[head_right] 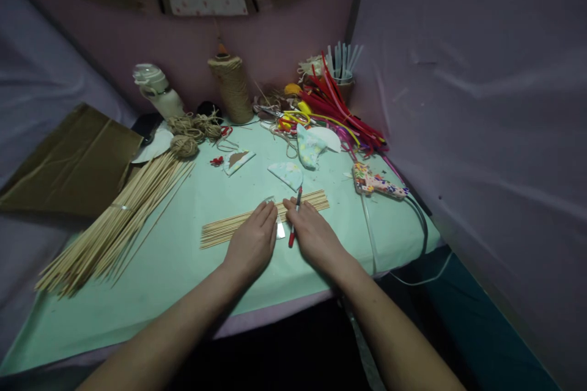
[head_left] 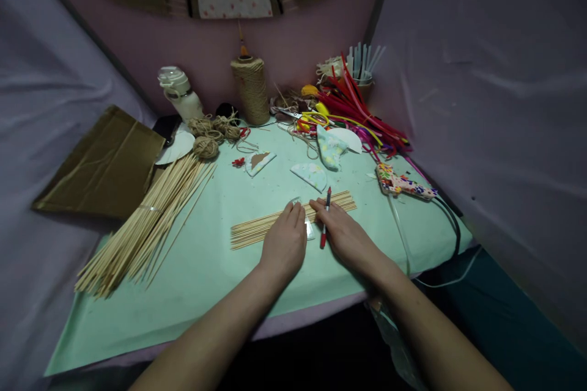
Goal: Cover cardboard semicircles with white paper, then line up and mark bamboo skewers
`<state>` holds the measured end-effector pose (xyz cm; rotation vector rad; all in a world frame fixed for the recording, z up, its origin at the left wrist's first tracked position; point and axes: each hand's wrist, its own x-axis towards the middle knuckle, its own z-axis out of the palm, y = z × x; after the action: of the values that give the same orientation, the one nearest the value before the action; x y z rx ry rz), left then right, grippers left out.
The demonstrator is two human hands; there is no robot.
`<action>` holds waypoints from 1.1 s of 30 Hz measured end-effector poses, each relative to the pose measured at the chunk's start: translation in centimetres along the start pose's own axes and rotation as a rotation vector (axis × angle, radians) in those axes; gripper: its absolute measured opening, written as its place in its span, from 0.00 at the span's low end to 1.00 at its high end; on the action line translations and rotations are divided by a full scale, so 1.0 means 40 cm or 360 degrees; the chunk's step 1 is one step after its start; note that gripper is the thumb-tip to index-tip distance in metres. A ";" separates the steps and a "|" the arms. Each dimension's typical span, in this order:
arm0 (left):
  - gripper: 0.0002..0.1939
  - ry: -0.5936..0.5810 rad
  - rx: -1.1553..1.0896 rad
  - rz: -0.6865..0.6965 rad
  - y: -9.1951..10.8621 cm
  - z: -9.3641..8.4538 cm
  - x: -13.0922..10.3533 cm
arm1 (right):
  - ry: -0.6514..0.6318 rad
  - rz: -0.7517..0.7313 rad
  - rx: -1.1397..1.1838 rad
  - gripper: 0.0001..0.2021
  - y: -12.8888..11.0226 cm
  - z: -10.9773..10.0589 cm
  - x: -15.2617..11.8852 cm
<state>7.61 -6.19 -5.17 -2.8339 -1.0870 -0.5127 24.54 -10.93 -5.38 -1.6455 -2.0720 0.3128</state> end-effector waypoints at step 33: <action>0.19 0.0092 -0.0037 -0.0009 0.001 0.003 0.004 | -0.0006 0.0039 0.0019 0.22 -0.013 -0.012 0.007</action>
<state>7.77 -6.08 -5.24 -2.8173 -1.0866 -0.6081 24.29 -10.83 -4.67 -1.6656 -2.0504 0.3357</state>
